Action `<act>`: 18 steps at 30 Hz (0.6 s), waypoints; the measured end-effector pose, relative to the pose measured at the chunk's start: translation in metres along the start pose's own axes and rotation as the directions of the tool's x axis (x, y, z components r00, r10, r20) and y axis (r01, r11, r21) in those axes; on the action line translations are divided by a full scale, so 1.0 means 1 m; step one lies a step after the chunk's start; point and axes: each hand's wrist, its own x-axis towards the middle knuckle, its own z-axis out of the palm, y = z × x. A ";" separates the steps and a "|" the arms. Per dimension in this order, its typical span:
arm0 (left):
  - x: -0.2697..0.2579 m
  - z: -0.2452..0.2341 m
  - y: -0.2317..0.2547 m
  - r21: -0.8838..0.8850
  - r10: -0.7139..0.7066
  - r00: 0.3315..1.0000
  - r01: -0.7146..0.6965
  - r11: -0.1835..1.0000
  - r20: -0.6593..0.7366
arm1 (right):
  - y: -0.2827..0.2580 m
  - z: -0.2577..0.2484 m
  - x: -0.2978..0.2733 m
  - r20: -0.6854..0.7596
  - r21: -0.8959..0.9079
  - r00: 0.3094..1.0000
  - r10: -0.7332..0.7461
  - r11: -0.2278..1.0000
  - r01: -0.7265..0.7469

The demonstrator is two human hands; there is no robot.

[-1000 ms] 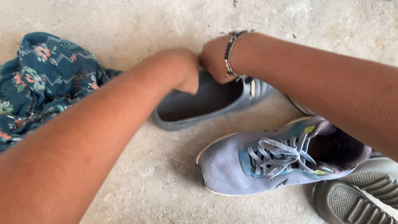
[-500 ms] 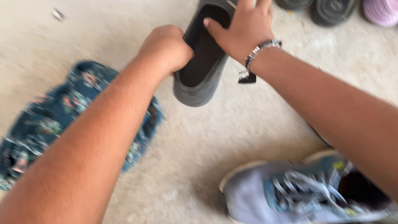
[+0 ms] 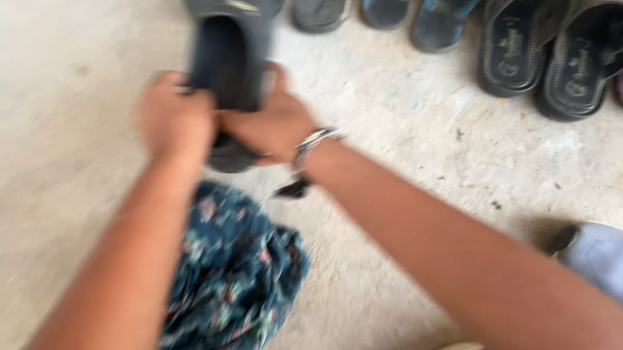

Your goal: The person arranges multiple pairs of shoes and sandals in a line on a concrete floor, then uses a cloth to wipe the floor area around the shoes. The person handles each shoe individually, placing them in order, and later wipes the floor with a cloth.

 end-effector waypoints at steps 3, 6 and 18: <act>0.019 -0.007 -0.018 -0.158 -0.110 0.994 0.105 0.982 -0.027 | 0.003 0.036 0.026 -0.149 -0.227 0.919 -0.366 0.917 0.329; 0.037 -0.021 -0.025 -0.423 -0.334 0.923 0.385 0.820 0.192 | 0.002 0.063 0.050 -0.212 -0.115 0.903 -0.373 0.927 0.356; 0.044 -0.070 -0.071 -0.442 0.246 0.899 -0.067 0.894 0.361 | -0.041 0.116 0.110 -0.371 -0.003 0.808 -0.458 0.871 0.492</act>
